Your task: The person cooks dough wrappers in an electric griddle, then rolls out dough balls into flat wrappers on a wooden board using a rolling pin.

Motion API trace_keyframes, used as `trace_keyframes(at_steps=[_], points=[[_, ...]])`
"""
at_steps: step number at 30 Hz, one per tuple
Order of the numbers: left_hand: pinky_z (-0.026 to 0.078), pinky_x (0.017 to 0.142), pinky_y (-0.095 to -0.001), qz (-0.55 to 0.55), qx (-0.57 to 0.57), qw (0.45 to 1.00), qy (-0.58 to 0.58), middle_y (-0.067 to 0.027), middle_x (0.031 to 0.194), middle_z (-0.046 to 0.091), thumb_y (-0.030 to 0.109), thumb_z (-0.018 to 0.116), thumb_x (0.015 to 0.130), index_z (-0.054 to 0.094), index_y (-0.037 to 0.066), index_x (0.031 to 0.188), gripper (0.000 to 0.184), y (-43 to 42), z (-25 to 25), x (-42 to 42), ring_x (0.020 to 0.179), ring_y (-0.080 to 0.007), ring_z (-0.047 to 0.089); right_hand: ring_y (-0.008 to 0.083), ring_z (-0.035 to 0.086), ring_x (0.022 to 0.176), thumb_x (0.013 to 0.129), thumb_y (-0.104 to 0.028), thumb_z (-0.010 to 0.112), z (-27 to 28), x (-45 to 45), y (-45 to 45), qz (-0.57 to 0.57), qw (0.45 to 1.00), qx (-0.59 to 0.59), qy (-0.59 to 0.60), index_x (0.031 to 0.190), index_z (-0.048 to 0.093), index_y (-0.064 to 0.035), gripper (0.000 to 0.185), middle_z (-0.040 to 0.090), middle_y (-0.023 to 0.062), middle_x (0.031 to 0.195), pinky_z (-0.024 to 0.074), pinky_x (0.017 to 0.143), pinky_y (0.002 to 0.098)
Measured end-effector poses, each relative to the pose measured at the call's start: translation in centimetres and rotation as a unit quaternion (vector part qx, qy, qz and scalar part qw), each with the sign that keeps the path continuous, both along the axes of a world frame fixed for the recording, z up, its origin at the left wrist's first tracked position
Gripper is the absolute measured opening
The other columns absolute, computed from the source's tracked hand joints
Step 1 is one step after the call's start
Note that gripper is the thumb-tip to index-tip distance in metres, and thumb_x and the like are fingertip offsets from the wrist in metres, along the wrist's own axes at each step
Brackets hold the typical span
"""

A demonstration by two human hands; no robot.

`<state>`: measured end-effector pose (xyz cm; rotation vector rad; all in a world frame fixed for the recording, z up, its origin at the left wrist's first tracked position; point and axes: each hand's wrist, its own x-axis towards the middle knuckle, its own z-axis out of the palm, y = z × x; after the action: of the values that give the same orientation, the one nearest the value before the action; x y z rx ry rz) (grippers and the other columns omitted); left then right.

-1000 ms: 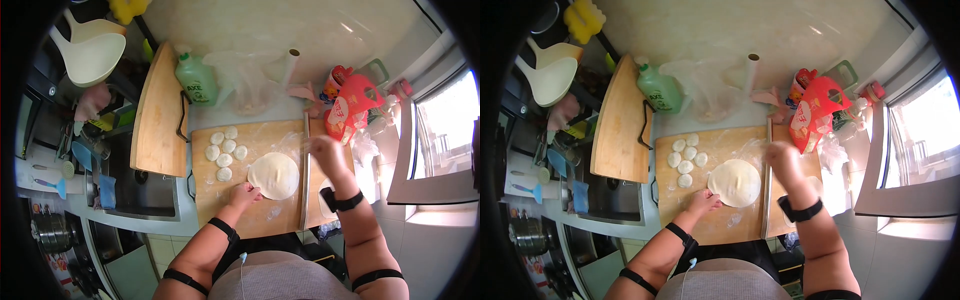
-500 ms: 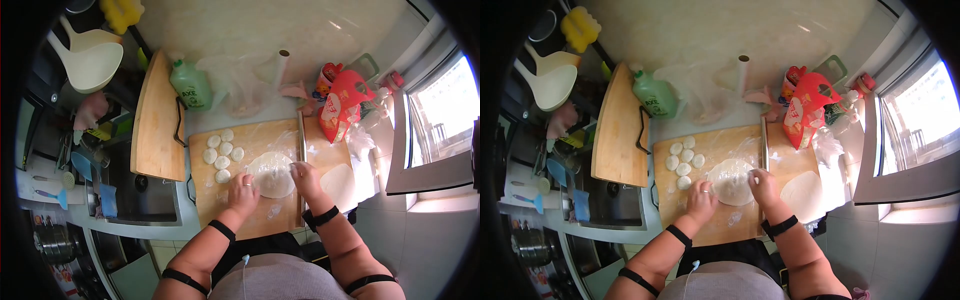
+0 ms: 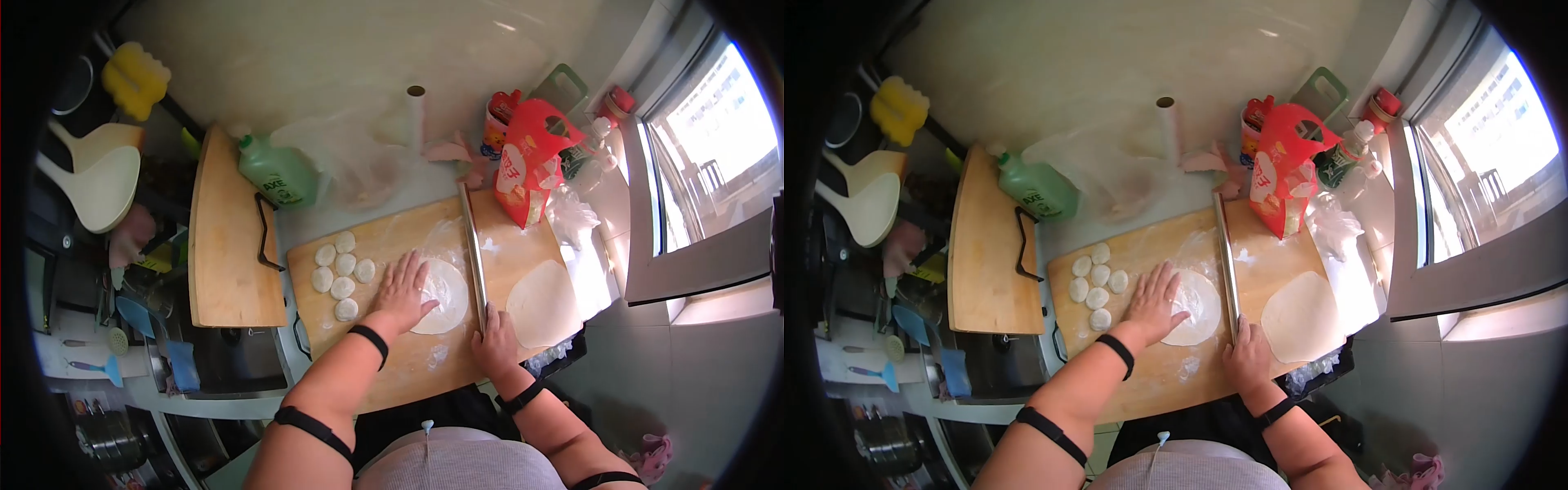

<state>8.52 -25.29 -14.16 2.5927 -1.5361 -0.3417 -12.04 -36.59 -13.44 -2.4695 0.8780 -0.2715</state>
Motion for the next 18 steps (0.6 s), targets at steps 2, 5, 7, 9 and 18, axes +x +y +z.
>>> trace_keyframes(at_steps=[2,5,7,9,18], points=[[0.007,0.117,-0.0461,-0.007,0.030,0.999,-0.005,-0.0114,0.158,0.011,0.057,0.046,0.090,0.023,0.005,0.149,0.082,1.2,-0.2,-1.9,0.146,-0.0269,0.005,0.0395,0.053,0.092,0.071,-0.004,0.061,-0.5,0.0,0.1,0.017,1.000,-0.013,0.005,0.132,0.038,0.0060,0.067,0.049,0.0221,0.102,0.0475,0.080,0.0436],[0.007,0.117,-0.0470,-0.080,0.079,0.994,0.019,-0.0113,0.158,0.012,0.056,0.048,0.089,0.024,0.006,0.149,0.081,2.1,1.4,-5.9,0.146,-0.0266,0.006,0.0399,0.053,0.088,0.071,-0.001,0.059,-1.6,0.2,-0.2,0.002,0.999,-0.028,-0.019,0.132,0.037,0.0076,0.066,0.049,0.0235,0.100,0.0474,0.076,0.0439],[0.008,0.117,-0.0478,-0.149,0.098,0.983,0.050,-0.0111,0.158,0.013,0.053,0.051,0.089,0.026,0.007,0.148,0.079,1.4,1.6,-6.8,0.146,-0.0262,0.007,0.0392,0.053,0.086,0.071,0.000,0.057,-2.3,0.0,-0.6,0.001,0.999,-0.027,-0.041,0.132,0.038,0.0084,0.064,0.050,0.0232,0.098,0.0470,0.075,0.0443],[0.010,0.116,-0.0501,-0.205,0.040,0.976,0.054,-0.0104,0.157,0.015,0.051,0.051,0.089,0.029,0.011,0.148,0.074,0.5,0.6,-6.1,0.146,-0.0244,0.009,0.0384,0.053,0.084,0.071,0.002,0.055,-2.2,-0.6,-1.4,0.000,0.998,-0.027,-0.059,0.132,0.040,0.0091,0.063,0.051,0.0229,0.095,0.0467,0.073,0.0447],[0.047,0.092,-0.0379,-0.080,-0.221,0.968,0.083,-0.0045,0.111,0.062,0.017,0.072,0.075,0.068,0.011,0.098,0.024,6.5,0.3,-3.4,0.106,-0.0259,0.057,0.0327,0.056,0.086,0.075,-0.002,0.060,4.3,-1.7,-7.1,0.169,0.983,-0.062,-0.043,0.109,0.051,-0.0020,0.035,0.055,0.0131,0.091,0.0455,0.072,0.0419]])
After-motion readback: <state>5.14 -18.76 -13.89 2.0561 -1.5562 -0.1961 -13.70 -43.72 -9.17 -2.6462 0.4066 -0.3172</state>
